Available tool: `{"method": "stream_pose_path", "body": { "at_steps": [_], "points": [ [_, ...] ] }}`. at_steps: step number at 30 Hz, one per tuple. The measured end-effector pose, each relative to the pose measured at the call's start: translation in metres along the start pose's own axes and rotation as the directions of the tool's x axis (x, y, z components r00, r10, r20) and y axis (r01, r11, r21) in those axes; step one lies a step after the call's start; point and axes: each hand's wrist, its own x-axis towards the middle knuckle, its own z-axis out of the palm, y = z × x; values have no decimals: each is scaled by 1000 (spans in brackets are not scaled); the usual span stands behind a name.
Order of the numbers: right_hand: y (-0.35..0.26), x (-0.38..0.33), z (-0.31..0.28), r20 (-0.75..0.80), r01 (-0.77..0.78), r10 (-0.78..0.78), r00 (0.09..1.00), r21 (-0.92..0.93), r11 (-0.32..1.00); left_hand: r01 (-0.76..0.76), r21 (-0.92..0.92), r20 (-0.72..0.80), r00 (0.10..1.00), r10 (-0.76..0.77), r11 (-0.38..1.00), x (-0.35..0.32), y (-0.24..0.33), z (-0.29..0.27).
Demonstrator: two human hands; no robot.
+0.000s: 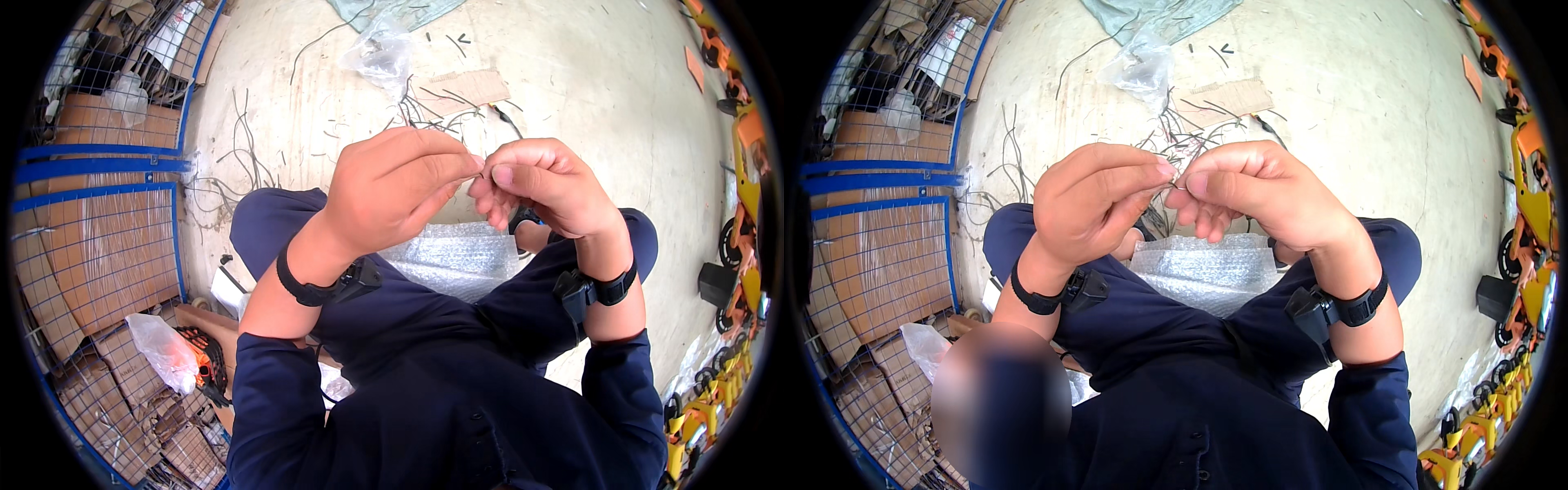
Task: The person twists wires together by hand, then cuts the end of a wire with scissors.
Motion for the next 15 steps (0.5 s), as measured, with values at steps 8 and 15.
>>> {"method": "stream_pose_path", "body": {
  "at_steps": [8, 15],
  "points": [
    [12, 2, 3, -26, 164, -174, 984, -223, 961, -17, -31, -31, 999, 16, 999, -4, -1, 7],
    [0, -4, 2, -37, 131, -144, 989, -234, 963, 42, -68, -44, 998, -45, 997, -1, -1, 9]
  ]
}}
